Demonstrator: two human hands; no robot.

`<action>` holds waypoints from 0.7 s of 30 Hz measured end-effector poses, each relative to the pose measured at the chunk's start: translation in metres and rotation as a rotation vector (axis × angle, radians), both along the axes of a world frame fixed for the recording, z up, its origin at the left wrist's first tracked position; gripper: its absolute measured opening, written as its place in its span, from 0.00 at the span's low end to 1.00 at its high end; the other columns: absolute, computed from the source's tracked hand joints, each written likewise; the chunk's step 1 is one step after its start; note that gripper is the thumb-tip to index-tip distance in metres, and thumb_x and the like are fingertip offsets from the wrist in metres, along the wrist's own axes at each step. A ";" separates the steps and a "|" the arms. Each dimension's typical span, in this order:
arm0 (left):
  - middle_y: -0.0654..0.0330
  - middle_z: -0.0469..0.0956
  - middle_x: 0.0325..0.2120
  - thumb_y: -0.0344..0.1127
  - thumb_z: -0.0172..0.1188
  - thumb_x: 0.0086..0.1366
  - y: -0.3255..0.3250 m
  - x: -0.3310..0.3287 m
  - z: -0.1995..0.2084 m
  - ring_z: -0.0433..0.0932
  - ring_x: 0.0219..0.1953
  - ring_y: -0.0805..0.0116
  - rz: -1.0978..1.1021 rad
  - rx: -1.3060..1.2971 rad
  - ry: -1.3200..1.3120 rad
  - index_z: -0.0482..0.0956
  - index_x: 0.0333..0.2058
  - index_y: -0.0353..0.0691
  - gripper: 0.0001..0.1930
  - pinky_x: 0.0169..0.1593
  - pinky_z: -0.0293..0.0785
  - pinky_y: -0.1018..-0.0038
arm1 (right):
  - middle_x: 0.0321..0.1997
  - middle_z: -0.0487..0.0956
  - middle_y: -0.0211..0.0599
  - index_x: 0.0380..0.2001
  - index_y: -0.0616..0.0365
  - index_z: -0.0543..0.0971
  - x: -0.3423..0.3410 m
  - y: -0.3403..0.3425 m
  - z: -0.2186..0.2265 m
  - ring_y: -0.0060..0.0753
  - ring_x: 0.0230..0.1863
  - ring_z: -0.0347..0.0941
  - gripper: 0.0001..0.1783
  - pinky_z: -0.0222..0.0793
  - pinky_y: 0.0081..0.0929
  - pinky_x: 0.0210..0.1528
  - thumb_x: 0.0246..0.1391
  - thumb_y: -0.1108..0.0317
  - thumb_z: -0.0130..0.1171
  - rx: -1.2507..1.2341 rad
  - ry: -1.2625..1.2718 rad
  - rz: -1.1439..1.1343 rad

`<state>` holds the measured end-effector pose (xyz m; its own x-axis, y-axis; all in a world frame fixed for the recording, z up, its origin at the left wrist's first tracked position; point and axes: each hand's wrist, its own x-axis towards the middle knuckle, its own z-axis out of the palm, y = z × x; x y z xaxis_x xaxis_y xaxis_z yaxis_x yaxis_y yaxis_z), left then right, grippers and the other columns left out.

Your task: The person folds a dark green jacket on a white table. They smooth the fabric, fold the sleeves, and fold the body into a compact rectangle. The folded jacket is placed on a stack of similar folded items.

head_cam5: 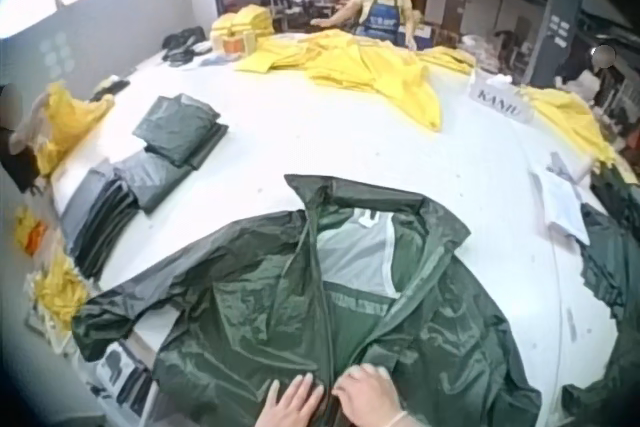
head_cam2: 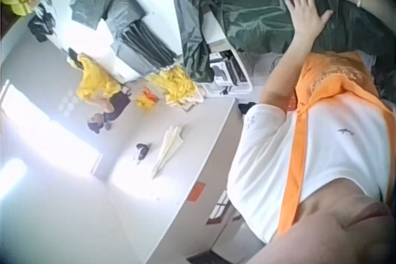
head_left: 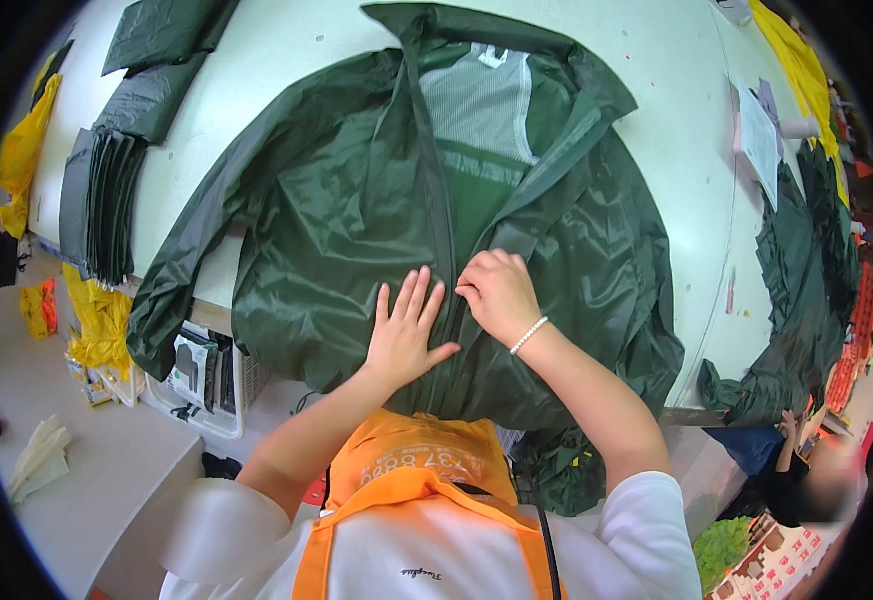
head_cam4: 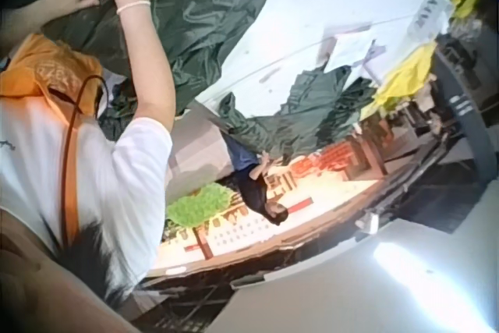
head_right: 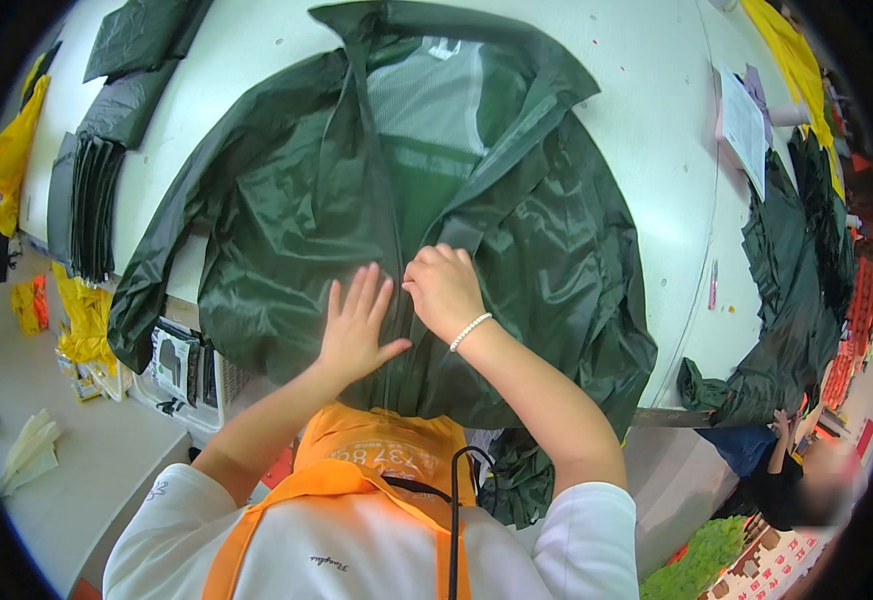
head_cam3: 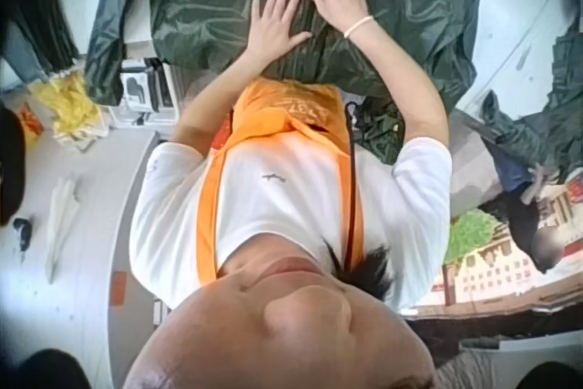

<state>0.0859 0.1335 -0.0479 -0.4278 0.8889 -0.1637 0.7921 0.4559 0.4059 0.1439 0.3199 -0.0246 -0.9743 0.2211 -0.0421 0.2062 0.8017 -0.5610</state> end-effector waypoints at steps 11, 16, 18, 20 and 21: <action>0.52 0.45 0.68 0.67 0.50 0.58 -0.043 0.047 0.009 0.41 0.70 0.57 -0.038 -0.219 -0.034 0.56 0.65 0.45 0.44 0.68 0.35 0.49 | 0.35 0.77 0.28 0.22 0.48 0.83 -0.166 0.154 0.014 0.35 0.45 0.68 0.03 0.60 0.36 0.47 0.43 0.63 0.64 0.396 0.065 -0.224; 0.51 0.58 0.62 0.56 0.59 0.56 -0.031 0.017 0.026 0.56 0.63 0.54 0.070 -0.018 -0.194 0.61 0.61 0.41 0.39 0.63 0.50 0.54 | 0.49 0.70 0.35 0.39 0.52 0.76 -0.130 0.118 0.009 0.44 0.54 0.64 0.18 0.57 0.42 0.54 0.41 0.69 0.66 0.312 0.495 -0.346; 0.51 0.67 0.53 0.45 0.65 0.53 -0.007 -0.018 0.032 0.66 0.55 0.52 0.188 0.206 -0.123 0.64 0.57 0.38 0.34 0.56 0.60 0.58 | 0.51 0.68 0.45 0.46 0.55 0.71 -0.099 0.092 0.011 0.52 0.55 0.61 0.26 0.54 0.47 0.57 0.40 0.68 0.67 0.196 0.571 -0.453; 0.53 0.71 0.47 0.40 0.62 0.56 0.036 -0.066 0.031 0.69 0.49 0.52 0.330 0.318 -0.041 0.69 0.51 0.38 0.25 0.51 0.66 0.62 | 0.50 0.69 0.46 0.46 0.60 0.70 -0.084 0.070 -0.005 0.40 0.49 0.67 0.24 0.63 0.34 0.49 0.46 0.69 0.66 -0.191 0.464 -0.725; 0.54 0.73 0.44 0.39 0.61 0.58 0.062 -0.090 0.030 0.72 0.46 0.53 0.382 0.343 -0.047 0.70 0.47 0.38 0.21 0.47 0.69 0.63 | 0.47 0.71 0.45 0.46 0.62 0.70 -0.083 0.064 -0.014 0.35 0.45 0.71 0.23 0.67 0.29 0.45 0.48 0.69 0.65 -0.531 0.385 -0.895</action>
